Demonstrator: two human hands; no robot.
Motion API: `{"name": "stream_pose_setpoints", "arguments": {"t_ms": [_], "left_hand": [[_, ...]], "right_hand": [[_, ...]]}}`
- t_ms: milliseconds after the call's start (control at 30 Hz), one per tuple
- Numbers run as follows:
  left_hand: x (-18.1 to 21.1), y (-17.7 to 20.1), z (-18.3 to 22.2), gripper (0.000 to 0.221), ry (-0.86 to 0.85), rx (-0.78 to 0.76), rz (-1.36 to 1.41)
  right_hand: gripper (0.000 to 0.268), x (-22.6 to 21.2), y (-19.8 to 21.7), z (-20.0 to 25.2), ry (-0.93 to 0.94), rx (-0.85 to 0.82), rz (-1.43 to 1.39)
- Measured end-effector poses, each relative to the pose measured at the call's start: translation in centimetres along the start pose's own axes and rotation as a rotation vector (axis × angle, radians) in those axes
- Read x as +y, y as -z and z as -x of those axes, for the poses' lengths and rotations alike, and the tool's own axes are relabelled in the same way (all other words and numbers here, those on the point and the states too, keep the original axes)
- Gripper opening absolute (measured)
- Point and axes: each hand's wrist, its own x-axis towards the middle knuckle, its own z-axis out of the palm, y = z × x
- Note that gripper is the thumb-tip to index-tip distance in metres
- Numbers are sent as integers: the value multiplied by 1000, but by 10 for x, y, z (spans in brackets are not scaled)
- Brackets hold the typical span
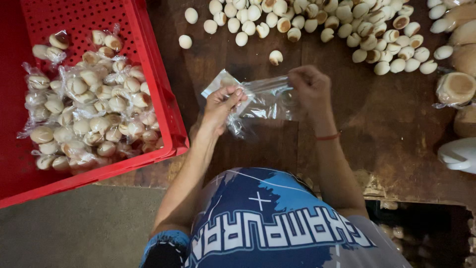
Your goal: The person places baked cookies into small plastic bags by hand and places the filled bags into a red crate.
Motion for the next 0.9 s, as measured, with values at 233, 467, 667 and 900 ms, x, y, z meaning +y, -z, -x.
{"name": "stream_pose_setpoints", "arguments": {"t_ms": [233, 467, 667, 900], "left_hand": [[-13, -24, 9, 11, -204, -33, -49], [24, -39, 11, 12, -192, -127, -139], [7, -39, 4, 9, -151, -95, -115], [24, -36, 23, 14, 230, -214, 319]], "right_hand": [[37, 4, -43, 30, 838, 269, 820], [13, 14, -38, 11, 310, -383, -63], [12, -5, -51, 23, 526, -5, 215], [10, -8, -56, 46, 615, -235, 17]]}}
